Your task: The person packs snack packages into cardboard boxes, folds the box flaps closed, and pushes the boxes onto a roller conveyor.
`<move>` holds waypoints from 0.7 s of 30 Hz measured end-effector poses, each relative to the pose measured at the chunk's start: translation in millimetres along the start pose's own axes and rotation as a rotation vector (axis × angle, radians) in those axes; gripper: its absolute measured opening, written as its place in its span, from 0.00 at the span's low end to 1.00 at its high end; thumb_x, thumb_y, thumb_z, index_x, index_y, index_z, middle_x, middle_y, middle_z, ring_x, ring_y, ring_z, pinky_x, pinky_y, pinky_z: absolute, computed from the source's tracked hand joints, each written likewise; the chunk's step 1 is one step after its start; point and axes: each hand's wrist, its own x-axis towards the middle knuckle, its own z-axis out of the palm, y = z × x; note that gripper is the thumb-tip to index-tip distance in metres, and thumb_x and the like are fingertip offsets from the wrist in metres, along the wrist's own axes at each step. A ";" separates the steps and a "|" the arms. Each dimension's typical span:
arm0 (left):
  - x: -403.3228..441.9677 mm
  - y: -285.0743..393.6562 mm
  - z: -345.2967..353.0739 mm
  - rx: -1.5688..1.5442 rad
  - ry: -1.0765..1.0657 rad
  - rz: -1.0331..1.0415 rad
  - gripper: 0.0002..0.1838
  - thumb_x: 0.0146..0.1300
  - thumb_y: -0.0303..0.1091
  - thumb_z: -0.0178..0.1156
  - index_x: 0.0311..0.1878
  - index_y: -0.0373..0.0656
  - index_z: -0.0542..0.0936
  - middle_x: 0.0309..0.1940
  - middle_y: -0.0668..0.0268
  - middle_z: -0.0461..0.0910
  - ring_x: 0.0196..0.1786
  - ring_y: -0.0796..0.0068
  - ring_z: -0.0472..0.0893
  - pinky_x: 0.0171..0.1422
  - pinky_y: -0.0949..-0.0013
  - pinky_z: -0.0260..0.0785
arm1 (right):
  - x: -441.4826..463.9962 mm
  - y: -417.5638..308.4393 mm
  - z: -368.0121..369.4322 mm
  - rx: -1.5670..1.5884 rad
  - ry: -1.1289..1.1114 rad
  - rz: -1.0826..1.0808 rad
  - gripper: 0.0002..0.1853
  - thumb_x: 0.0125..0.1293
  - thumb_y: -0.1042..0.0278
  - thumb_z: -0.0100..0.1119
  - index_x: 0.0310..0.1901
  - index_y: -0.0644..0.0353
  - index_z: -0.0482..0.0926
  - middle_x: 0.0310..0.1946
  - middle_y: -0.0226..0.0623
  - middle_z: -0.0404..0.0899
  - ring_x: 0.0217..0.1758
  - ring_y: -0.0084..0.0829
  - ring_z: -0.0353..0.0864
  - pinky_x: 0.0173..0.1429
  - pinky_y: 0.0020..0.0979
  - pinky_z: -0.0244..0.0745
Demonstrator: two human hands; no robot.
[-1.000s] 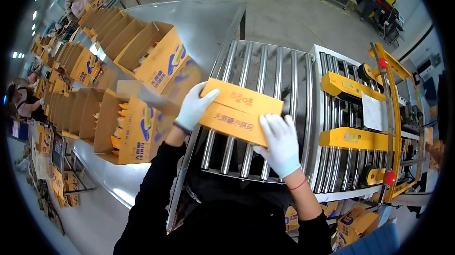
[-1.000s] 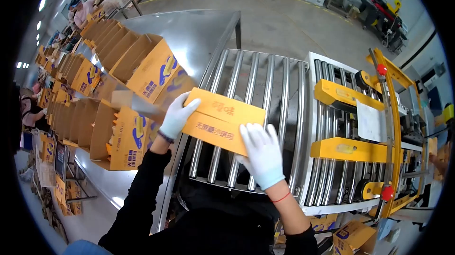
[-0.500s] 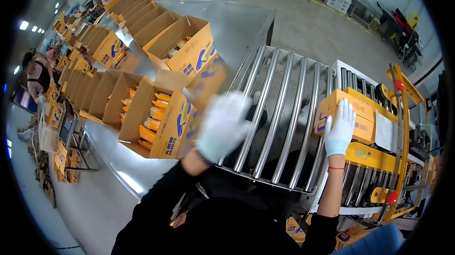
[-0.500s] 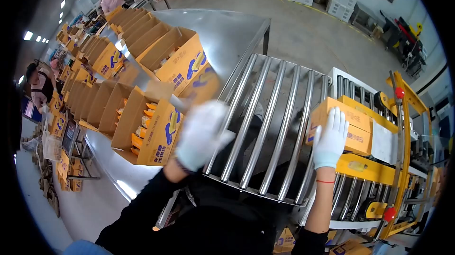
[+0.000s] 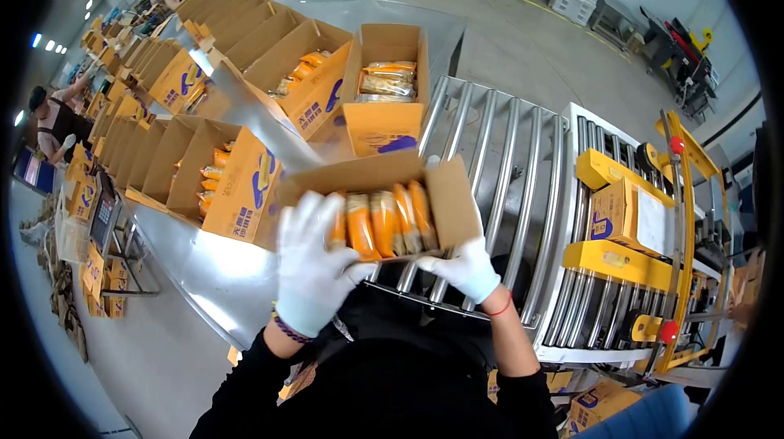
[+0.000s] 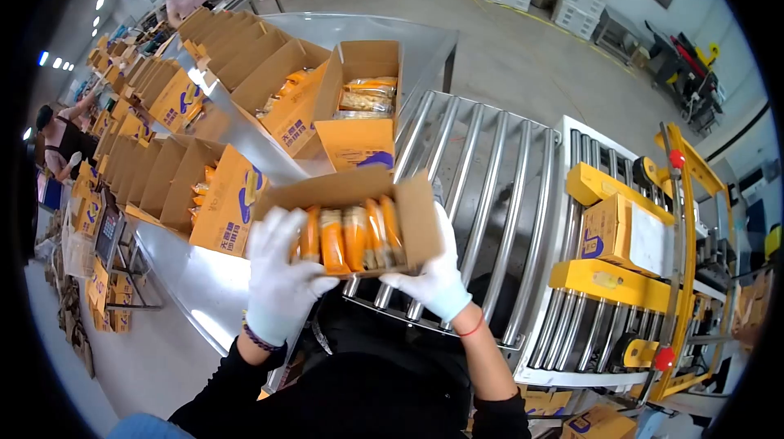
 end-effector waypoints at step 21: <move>-0.7 -121.3 122.8 -1.316 -0.025 -0.687 0.33 0.72 0.41 0.68 0.72 0.30 0.70 0.64 0.56 0.79 0.67 0.70 0.76 0.71 0.66 0.69 | -8.3 -52.4 -6.5 -0.613 -0.286 -0.241 0.49 0.48 0.46 0.80 0.68 0.65 0.71 0.68 0.45 0.72 0.73 0.44 0.69 0.81 0.53 0.57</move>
